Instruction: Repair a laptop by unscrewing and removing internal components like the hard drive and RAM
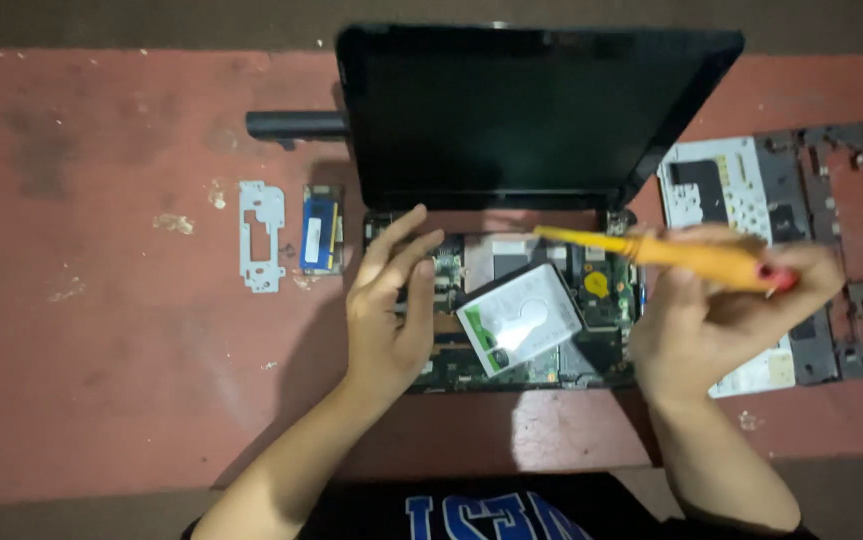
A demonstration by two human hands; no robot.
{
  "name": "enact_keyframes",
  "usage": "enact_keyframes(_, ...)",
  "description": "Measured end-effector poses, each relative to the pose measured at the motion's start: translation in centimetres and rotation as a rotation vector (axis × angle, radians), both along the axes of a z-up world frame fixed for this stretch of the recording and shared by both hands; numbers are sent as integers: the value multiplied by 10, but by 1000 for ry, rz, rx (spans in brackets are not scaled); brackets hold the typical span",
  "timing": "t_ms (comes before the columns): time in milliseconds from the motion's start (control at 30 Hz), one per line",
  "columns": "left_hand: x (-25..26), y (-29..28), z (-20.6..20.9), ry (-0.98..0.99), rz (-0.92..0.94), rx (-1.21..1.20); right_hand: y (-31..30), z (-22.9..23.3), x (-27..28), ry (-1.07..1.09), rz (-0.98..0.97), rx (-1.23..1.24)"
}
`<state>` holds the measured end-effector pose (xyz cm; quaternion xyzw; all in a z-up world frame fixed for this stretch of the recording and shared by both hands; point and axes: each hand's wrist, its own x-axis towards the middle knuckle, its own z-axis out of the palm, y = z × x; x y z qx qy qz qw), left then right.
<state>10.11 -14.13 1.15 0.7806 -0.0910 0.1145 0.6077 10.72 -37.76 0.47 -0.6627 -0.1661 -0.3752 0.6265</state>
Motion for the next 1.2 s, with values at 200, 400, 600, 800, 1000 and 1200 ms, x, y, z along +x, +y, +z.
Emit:
enact_keyframes(200,1,-3,-3,12,-6,34,-3,12,3,151,29,140)
enact_keyframes(400,-13,-14,-36,-73,-96,810,-3,4,1,187,91,184)
enact_keyframes(600,-21,-40,-45,-18,-168,1068,4,12,4,255,101,208)
enact_keyframes(800,-6,-34,-14,-1,-191,720,-1,13,5,334,105,306)
enact_keyframes(1000,-5,-14,-8,419,-239,303,-19,14,2,348,135,416)
enact_keyframes(1200,11,15,-11,619,-154,-623,-8,11,-3,279,62,402)
